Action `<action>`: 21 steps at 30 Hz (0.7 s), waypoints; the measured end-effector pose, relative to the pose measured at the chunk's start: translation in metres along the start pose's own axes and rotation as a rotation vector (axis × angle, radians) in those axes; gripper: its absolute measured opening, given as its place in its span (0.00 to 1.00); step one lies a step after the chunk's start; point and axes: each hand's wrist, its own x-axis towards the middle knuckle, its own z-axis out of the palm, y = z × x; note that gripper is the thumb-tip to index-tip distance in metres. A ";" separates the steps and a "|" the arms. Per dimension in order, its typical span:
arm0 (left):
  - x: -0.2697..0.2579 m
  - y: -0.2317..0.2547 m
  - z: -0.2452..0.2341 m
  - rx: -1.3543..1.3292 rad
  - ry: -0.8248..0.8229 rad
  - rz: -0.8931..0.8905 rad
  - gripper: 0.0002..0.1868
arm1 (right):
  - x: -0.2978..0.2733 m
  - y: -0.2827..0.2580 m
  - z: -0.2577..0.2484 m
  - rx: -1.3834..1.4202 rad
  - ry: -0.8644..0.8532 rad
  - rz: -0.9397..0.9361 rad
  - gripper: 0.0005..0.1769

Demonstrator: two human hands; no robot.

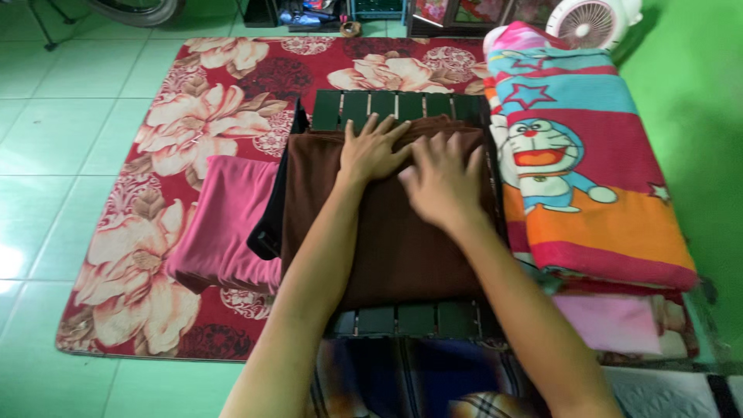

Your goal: The person folds a brown towel and a pink towel on a low slatted table, smoothing and aligning each before stacking them. The person handles the towels one at a time and places the folded items into a growing stack.

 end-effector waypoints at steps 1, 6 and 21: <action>-0.001 -0.001 0.001 0.002 0.010 -0.008 0.39 | -0.016 -0.011 -0.003 0.092 -0.087 -0.017 0.43; -0.009 0.005 0.004 -0.042 0.238 0.020 0.40 | -0.056 -0.031 -0.018 0.142 -0.060 -0.013 0.42; -0.113 -0.008 -0.042 0.015 -0.060 -0.230 0.37 | -0.058 -0.031 -0.019 0.177 -0.014 0.052 0.45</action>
